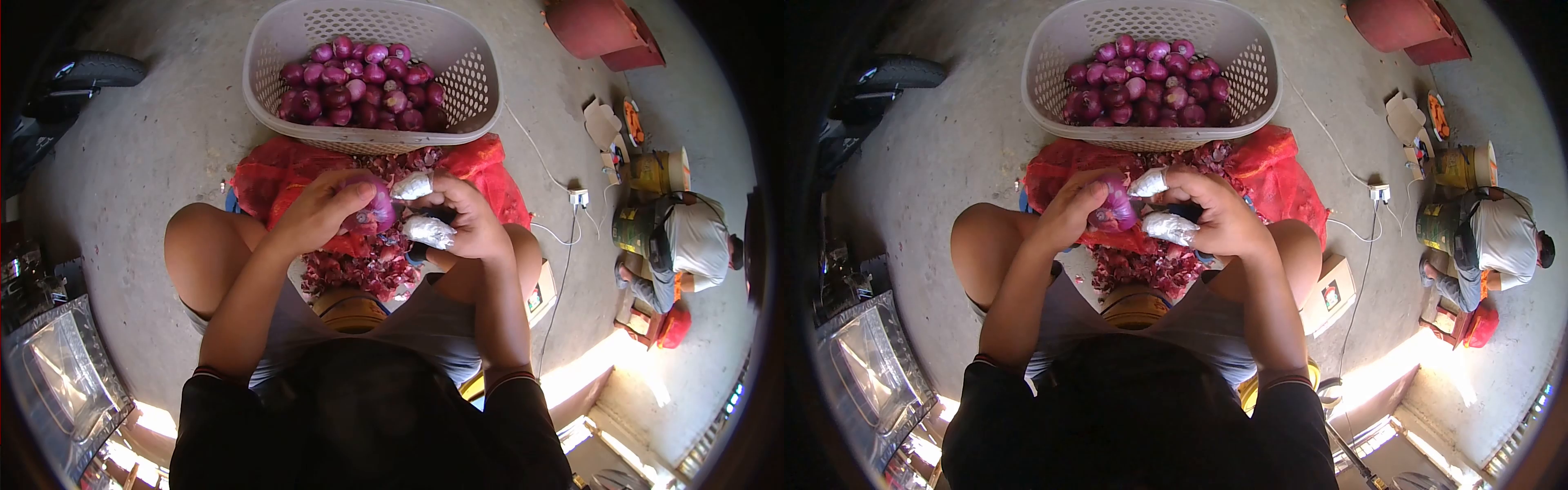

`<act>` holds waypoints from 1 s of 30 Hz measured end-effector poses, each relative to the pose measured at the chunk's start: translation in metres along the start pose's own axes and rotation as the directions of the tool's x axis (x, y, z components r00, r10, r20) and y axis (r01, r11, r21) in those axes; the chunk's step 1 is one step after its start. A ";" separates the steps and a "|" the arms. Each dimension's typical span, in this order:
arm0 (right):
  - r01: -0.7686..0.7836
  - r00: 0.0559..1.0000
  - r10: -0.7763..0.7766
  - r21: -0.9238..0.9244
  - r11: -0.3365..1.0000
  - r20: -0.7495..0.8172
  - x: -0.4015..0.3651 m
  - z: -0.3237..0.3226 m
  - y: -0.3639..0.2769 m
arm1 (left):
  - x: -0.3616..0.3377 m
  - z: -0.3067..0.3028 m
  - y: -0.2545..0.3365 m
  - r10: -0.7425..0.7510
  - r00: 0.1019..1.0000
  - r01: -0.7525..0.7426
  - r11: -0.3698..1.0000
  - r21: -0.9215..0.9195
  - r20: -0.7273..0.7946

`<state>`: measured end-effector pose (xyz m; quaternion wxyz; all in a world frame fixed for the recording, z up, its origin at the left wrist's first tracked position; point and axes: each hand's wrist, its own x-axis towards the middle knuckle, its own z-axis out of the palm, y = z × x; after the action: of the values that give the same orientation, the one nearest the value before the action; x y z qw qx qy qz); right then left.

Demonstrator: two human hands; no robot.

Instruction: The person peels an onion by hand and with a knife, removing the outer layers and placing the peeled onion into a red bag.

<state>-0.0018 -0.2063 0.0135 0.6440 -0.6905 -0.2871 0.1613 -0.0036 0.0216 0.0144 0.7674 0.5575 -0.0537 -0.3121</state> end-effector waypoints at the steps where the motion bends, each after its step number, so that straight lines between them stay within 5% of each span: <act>1: -0.007 1.000 0.007 0.024 1.000 0.014 -0.002 -0.001 0.002 | 0.000 -0.002 -0.001 -0.019 1.000 0.019 1.000 0.006 0.017; 10: -0.008 0.999 0.008 0.012 1.000 0.032 -0.002 -0.001 0.004 | 0.000 -0.001 0.001 -0.059 0.998 0.060 0.998 -0.012 0.014; 15: -0.032 0.994 0.049 0.172 0.985 -0.095 0.008 0.013 -0.010 | -0.001 0.001 -0.002 0.015 0.999 -0.015 1.000 0.010 -0.046; 19: 0.018 0.979 0.023 0.200 0.980 -0.203 0.005 0.013 0.000 | 0.002 -0.005 -0.008 0.121 0.991 -0.117 0.991 -0.061 0.056; 23: -0.040 0.995 0.065 0.283 0.958 -0.079 0.002 0.002 -0.001 | 0.002 -0.006 -0.013 0.158 0.987 -0.157 0.987 -0.038 0.029; 30: -0.070 0.996 0.076 0.107 0.992 -0.049 0.005 0.010 -0.008 | 0.000 0.003 0.006 0.134 0.991 -0.134 0.991 0.022 0.023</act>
<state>-0.0050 -0.1951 0.0207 0.6807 -0.6696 -0.2355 0.1813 -0.0027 0.0203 0.0209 0.7794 0.5583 -0.1029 -0.2651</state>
